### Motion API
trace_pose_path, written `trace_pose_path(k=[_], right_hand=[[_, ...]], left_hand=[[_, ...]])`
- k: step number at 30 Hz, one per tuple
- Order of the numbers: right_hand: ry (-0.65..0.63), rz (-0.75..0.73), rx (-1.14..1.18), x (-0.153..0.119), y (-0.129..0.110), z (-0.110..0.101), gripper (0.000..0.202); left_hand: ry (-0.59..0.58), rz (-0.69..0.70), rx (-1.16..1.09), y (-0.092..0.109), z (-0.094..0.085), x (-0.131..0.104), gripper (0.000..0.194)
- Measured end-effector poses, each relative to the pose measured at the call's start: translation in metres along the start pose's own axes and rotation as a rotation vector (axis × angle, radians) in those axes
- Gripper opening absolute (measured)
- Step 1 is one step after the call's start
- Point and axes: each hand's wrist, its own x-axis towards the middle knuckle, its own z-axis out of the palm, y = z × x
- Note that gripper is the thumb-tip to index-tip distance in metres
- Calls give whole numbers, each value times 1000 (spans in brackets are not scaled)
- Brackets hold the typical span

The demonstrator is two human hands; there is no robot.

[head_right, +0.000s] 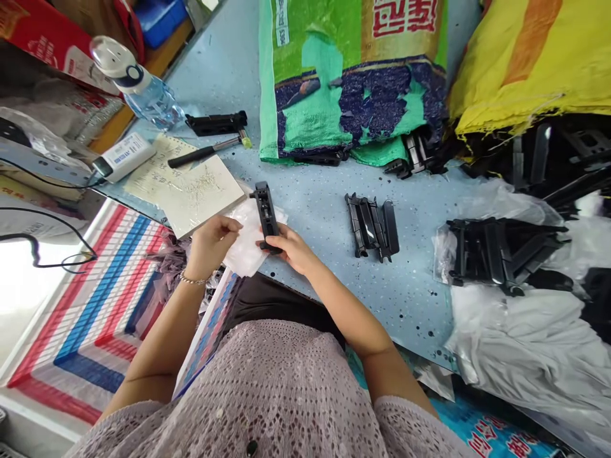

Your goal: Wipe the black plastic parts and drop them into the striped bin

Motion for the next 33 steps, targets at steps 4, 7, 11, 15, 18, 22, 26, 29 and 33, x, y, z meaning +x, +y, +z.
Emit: trace_pose_path(k=[4, 7, 11, 15, 18, 22, 26, 29, 33], right_hand=[[9, -139, -139, -23, -1, -4, 51], [-181, -56, -271, -44, -4, -8, 59], [-197, 39, -404, -46, 3, -11, 55], [-254, 151, -349, -39, 6, -11, 72], [-243, 227, -346, -35, 4, -10, 77], [-68, 156, -220, -26, 6, -11, 80], [28, 85, 51, -21, 16, -13, 51], [111, -7, -65, -34, 26, -2, 41], [30, -156, -515, -71, 28, 26, 38]], left_hand=[[-34, 223, 301, 1, -15, 3, 38], [-36, 193, 269, -1, -15, 7, 50], [36, 228, 228, 0, -14, -4, 58], [126, 245, 199, -1, -21, -26, 59], [180, 250, 164, -1, -20, -36, 56], [55, 457, 162, 15, 0, -53, 66], [-122, 624, 14, 28, 24, -68, 77], [-191, 514, -63, 28, 34, -63, 80], [-283, 502, -55, 37, 19, -57, 75]])
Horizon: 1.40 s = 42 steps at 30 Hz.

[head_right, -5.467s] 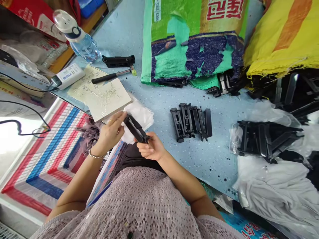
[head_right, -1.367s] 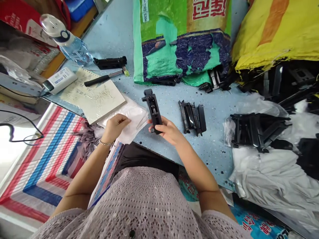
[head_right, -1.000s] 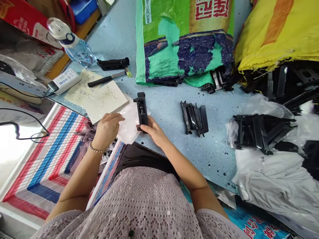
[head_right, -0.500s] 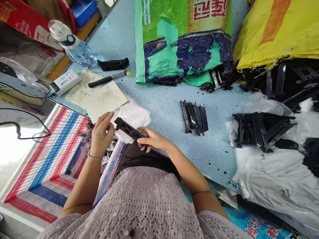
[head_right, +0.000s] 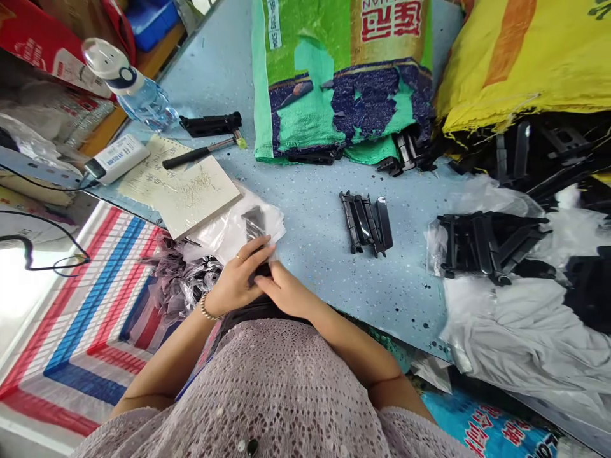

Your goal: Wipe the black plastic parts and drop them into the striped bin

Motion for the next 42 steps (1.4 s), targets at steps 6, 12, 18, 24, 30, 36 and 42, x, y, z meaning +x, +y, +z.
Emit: trace_pose_path(k=[6, 12, 18, 24, 30, 36, 42], right_hand=[[-607, -111, -50, -31, -46, -30, 51], [447, 42, -1126, -7, -56, -134, 38], [543, 148, -1613, 7, -27, -166, 51], [486, 190, -1554, -10, -12, -158, 75], [496, 201, -1363, -4, -4, -156, 63], [440, 35, -565, 9, 2, -129, 59], [204, -8, 190, 6, 0, -104, 46]], left_hand=[[-153, -192, -14, 38, -102, -61, 58], [-463, -708, 94, -92, -109, -123, 52], [-312, -933, 297, -168, -40, -115, 14], [-352, -881, 188, -152, -28, -100, 23], [-395, -527, -128, -70, -30, -53, 21], [153, -390, 360, -41, 16, 16, 20], [75, -414, 321, -64, 5, 18, 13]])
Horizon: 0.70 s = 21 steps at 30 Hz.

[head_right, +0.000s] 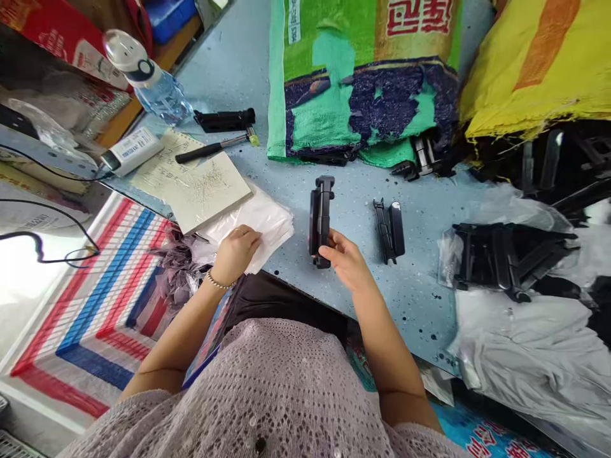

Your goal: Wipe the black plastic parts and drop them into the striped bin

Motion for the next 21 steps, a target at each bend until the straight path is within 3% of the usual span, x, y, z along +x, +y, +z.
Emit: trace_pose_path(k=[2, 5, 9, 11, 14, 18, 21], right_hand=[[-105, 41, 115, 1, -3, 10, 41], [-281, 102, 260, 8, -8, 31, 45], [-470, 156, 414, 30, -4, 65, 49], [-462, 168, 415, 44, 5, 78, 43], [-340, 198, 381, 59, 20, 86, 32], [-274, 205, 402, 56, 27, 77, 35], [-348, 158, 461, 40, 21, 63, 41]], left_hand=[[33, -92, -44, -5, -7, 0, 8], [80, -253, -307, -10, -16, 4, 17], [-6, -359, -581, -14, -21, 9, 23], [30, -392, -636, -14, -26, 9, 23], [134, -367, -727, -15, -41, 6, 26], [151, -329, -726, -15, -57, 3, 25], [286, -282, -566, -15, -52, 2, 15]])
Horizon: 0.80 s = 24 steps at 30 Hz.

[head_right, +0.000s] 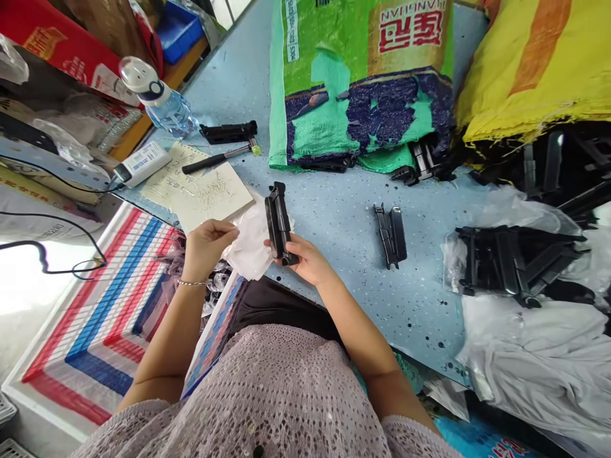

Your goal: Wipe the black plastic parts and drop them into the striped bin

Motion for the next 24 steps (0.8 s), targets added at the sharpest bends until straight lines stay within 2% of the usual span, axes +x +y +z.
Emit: trace_pose_path(k=[2, 4, 7, 9, 11, 13, 15, 17, 18, 20, 24], right_hand=[[-110, 8, 35, -15, -1, -3, 45], [-245, 83, 60, -26, 3, -6, 49], [-333, 317, 136, -28, 19, -12, 46], [-270, 440, 249, -20, 30, -13, 42], [-176, 472, 346, -9, 37, -9, 43], [-67, 398, 323, -2, 38, 0, 42], [59, 253, 142, -3, 36, 11, 37], [152, 116, -62, -12, 32, 22, 43], [156, 93, -105, -18, 30, 25, 48], [79, 147, -24, -30, 28, 29, 46], [-83, 286, 313, -39, 25, 25, 57]], left_hand=[[21, 174, 179, -4, 5, -1, 6], [-46, 348, 384, -9, 8, -1, 22], [-131, 453, 528, -13, 7, 0, 43], [-132, 504, 526, -12, 6, -5, 52], [-177, 602, 491, -7, 8, -17, 58], [-296, 695, 436, 0, 12, -35, 65], [-406, 728, 369, 7, 14, -51, 69], [-458, 709, 283, 10, 13, -59, 68], [-459, 694, 234, 10, 11, -61, 67], [-399, 672, 157, 7, 8, -61, 66], [-159, 683, 212, -4, 9, -63, 71]])
